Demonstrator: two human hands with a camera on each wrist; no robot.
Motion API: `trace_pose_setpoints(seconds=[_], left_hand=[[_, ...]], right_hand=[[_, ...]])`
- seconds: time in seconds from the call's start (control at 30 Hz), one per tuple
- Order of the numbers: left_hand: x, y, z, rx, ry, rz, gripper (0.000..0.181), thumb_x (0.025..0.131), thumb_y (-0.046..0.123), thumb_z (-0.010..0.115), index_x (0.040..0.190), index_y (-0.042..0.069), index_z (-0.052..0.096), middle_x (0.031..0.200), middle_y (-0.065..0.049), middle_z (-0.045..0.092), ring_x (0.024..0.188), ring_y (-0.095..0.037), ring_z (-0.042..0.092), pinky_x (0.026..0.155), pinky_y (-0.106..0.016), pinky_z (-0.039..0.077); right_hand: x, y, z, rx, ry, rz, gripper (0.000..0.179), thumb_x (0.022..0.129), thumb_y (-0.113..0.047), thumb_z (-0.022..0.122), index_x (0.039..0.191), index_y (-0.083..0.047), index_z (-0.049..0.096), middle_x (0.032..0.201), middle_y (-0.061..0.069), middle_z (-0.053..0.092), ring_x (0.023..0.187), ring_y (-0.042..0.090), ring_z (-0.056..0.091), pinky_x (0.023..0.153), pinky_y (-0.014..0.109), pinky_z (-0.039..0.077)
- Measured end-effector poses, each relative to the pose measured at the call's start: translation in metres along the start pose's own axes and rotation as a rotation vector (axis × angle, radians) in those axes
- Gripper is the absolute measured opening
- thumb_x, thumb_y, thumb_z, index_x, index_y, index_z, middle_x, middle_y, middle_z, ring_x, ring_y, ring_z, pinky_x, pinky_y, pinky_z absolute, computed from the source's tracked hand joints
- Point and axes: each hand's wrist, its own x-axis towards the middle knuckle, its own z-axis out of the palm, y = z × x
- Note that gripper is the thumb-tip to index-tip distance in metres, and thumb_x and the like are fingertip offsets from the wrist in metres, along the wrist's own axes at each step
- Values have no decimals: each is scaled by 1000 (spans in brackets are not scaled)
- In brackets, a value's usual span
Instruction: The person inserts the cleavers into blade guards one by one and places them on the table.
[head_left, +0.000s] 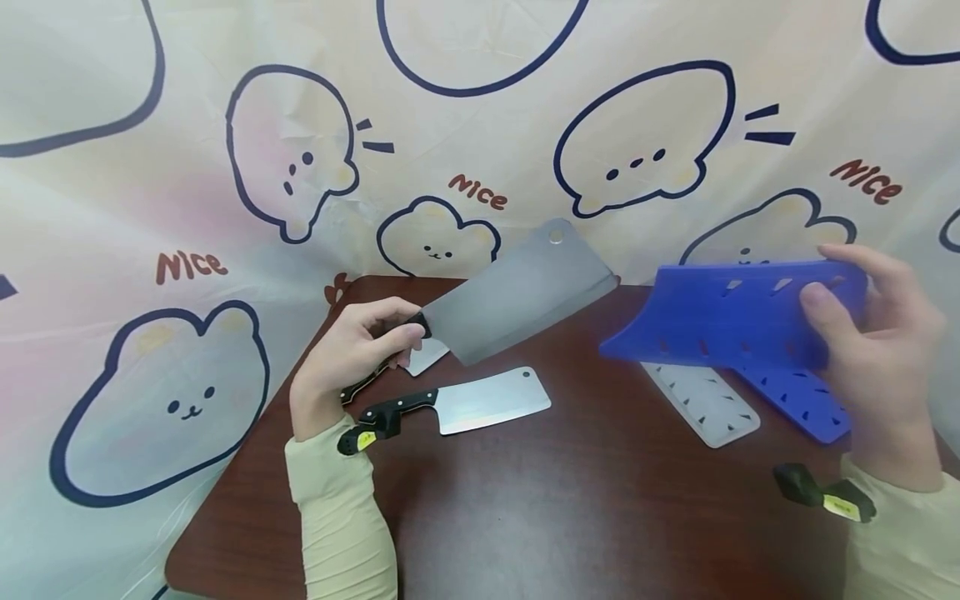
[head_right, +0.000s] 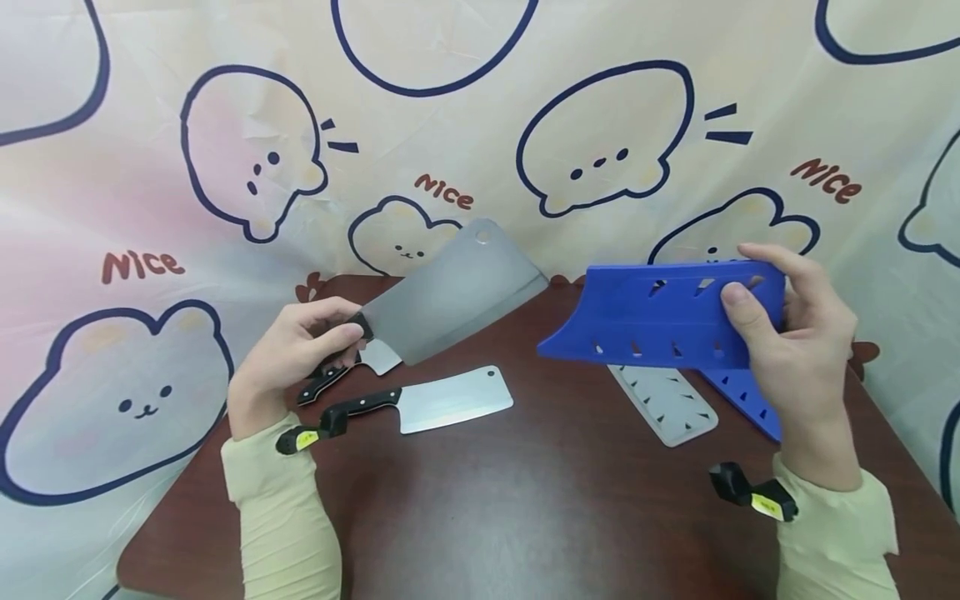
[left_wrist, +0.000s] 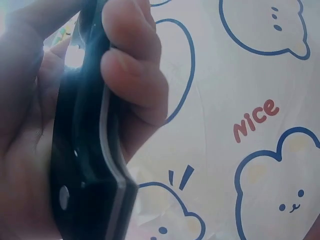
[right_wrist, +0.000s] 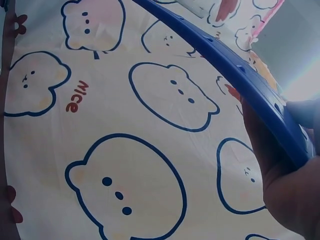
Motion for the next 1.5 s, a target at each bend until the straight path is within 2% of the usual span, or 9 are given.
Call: trace_pose_setpoints(seconds=[0.17, 0.27, 0.37, 0.5, 0.63, 0.7, 1.0, 1.33, 1.5], left_hand=[[-2, 5, 0, -20, 2, 15, 15, 95, 5, 62, 109, 6, 66, 83, -5, 67, 59, -17, 59, 58, -32, 54], [0, 6, 0, -22, 2, 10, 18, 95, 4, 62, 112, 6, 65, 86, -6, 69, 58, -16, 60, 56, -33, 54], [2, 5, 2, -32, 0, -11, 19, 95, 6, 61, 115, 6, 65, 87, -7, 70, 57, -16, 61, 53, -30, 52], [4, 5, 5, -36, 0, -30, 21, 96, 7, 62, 116, 6, 65, 87, -9, 70, 56, -16, 61, 51, -28, 50], [4, 5, 7, -34, 6, -32, 21, 95, 7, 62, 117, 5, 65, 87, -9, 70, 56, -16, 61, 50, -28, 50], [5, 5, 7, -33, 7, -33, 22, 96, 7, 62, 117, 6, 65, 87, -9, 70, 56, -16, 61, 50, -28, 50], [5, 8, 9, -43, 39, -19, 21, 95, 7, 63, 116, 6, 65, 88, -12, 71, 58, -16, 61, 51, -28, 50], [9, 8, 13, -71, 41, -7, 21, 95, 6, 63, 116, 5, 64, 90, -21, 70, 59, -15, 62, 52, -28, 52], [11, 7, 14, -65, 46, -20, 23, 95, 7, 62, 118, 5, 64, 89, -15, 70, 60, -17, 62, 52, -28, 51]], right_hand=[[-2, -3, 4, 129, 37, 30, 39, 87, 11, 60, 125, 13, 56, 110, 12, 58, 91, 19, 62, 79, 16, 55], [-3, -3, 4, 152, 56, 55, 40, 88, 11, 58, 127, 13, 54, 112, 11, 56, 92, 20, 62, 78, 16, 55], [-3, -3, 5, 125, 75, 64, 40, 89, 10, 58, 129, 12, 53, 116, 11, 53, 94, 20, 60, 80, 15, 54], [-1, 1, 6, 157, 82, 48, 39, 88, 11, 58, 127, 14, 54, 109, 11, 54, 88, 19, 60, 80, 17, 55], [-1, 4, 8, 201, 64, 43, 39, 89, 12, 57, 127, 15, 53, 106, 12, 53, 83, 18, 60, 76, 19, 56], [-2, 3, 9, 207, 58, 42, 38, 89, 12, 57, 127, 15, 53, 109, 12, 52, 85, 19, 60, 77, 19, 56], [-5, -2, 13, 189, 53, 55, 38, 89, 12, 56, 127, 14, 53, 108, 11, 53, 88, 19, 58, 77, 18, 56], [-7, 0, 17, 161, 47, 148, 40, 90, 8, 57, 130, 8, 54, 121, 16, 56, 104, 23, 61, 79, 17, 55], [-8, 2, 19, 204, 61, 173, 41, 90, 9, 56, 131, 9, 53, 122, 16, 56, 107, 25, 62, 80, 20, 56]])
